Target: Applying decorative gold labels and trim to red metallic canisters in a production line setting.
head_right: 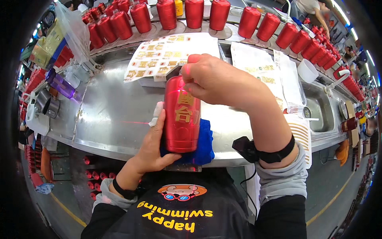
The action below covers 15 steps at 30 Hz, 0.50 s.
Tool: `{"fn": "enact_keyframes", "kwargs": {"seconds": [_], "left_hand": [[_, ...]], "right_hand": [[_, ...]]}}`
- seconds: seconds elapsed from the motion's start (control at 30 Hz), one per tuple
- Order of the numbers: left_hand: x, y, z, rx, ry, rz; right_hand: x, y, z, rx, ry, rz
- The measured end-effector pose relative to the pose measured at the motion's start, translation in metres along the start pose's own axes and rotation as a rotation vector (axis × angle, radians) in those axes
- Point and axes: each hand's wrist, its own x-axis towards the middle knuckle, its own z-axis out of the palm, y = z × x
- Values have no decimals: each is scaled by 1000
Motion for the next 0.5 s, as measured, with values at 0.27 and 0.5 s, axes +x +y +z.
{"fn": "enact_keyframes", "kwargs": {"seconds": [0.27,0.5], "left_hand": [[45,-7,17,-600,262,-368],[46,-7,18,-608,244,-330]], "right_hand": [[4,13,24,55,86,71],[1,17,37,97,171,51]]}}
